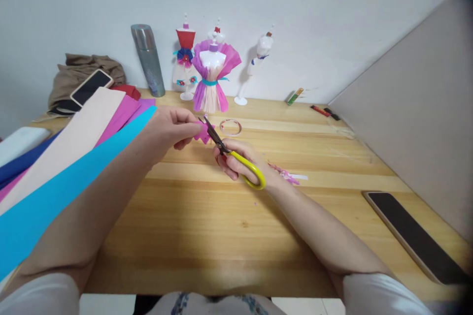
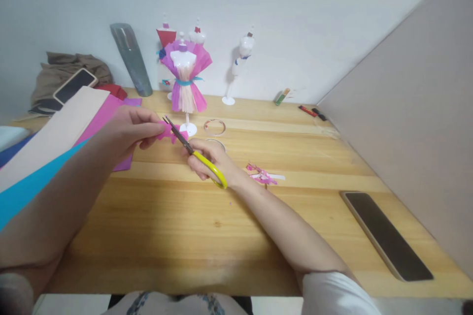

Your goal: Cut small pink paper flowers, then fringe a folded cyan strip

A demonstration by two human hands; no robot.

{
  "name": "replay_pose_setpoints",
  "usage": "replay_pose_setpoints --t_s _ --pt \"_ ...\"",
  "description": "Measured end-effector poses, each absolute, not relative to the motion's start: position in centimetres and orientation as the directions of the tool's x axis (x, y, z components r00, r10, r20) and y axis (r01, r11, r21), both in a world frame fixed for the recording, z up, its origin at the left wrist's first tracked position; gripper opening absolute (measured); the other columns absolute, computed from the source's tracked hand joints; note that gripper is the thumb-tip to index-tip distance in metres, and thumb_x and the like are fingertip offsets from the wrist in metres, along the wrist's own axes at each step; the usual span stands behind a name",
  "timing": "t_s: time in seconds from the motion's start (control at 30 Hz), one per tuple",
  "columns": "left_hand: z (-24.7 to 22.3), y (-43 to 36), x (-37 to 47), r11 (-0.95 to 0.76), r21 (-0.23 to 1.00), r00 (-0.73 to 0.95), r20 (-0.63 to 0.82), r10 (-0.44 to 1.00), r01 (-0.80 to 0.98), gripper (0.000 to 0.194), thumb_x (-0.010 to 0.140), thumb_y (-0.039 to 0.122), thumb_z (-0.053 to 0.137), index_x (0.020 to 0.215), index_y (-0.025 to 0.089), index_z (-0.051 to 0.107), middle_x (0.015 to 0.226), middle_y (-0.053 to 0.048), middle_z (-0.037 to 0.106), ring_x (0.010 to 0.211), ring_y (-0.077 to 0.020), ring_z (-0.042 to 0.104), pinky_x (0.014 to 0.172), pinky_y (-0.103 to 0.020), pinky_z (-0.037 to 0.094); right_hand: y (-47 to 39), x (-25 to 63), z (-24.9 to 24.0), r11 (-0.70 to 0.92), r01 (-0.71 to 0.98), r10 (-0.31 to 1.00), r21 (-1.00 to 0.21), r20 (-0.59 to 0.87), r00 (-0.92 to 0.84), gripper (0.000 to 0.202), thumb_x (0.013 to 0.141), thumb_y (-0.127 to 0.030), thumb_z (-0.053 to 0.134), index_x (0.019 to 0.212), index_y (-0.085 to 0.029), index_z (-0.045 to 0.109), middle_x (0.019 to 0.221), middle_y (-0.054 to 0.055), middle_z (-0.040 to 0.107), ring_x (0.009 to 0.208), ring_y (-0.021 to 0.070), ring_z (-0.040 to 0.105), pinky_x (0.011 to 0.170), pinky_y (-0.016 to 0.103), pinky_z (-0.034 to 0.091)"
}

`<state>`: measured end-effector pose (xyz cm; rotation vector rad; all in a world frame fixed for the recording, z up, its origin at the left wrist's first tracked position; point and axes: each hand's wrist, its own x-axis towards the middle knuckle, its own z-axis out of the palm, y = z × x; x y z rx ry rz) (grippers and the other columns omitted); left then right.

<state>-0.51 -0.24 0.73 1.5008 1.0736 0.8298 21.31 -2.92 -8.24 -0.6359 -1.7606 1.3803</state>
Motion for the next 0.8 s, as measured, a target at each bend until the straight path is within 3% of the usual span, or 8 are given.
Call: replay_pose_setpoints --t_s 0.27,0.8 --pt "-0.31 0.12 -0.48 -0.067 0.981 0.366 -0.004 0.930 0.182 0.014 0.069 0.020 0.074 0.056 0.018 0.069 0.047 0.000 0.054 0.043 -0.0076 0.043 0.041 -0.020 0.030 -2.81 21.56 -8.70 0.273 -0.064 0.782 -0.960 0.260 -0.567 0.042 0.096 -0.059 0.061 0.103 -0.018 0.059 0.060 -0.007 0.050 0.045 0.0074 0.046 0.046 0.022 0.036" --pt "-0.21 0.17 -0.48 -0.060 0.979 0.363 -0.014 0.932 0.194 0.016 0.068 0.020 0.075 0.054 0.018 0.067 0.044 0.001 0.052 0.042 -0.0068 0.042 0.041 -0.019 0.029 -3.19 21.50 -7.77 0.214 -0.044 0.818 -0.976 0.204 -0.537 0.042 0.090 -0.058 0.070 0.097 -0.017 0.060 0.060 -0.008 0.045 0.041 0.0055 0.037 0.040 0.021 0.028"
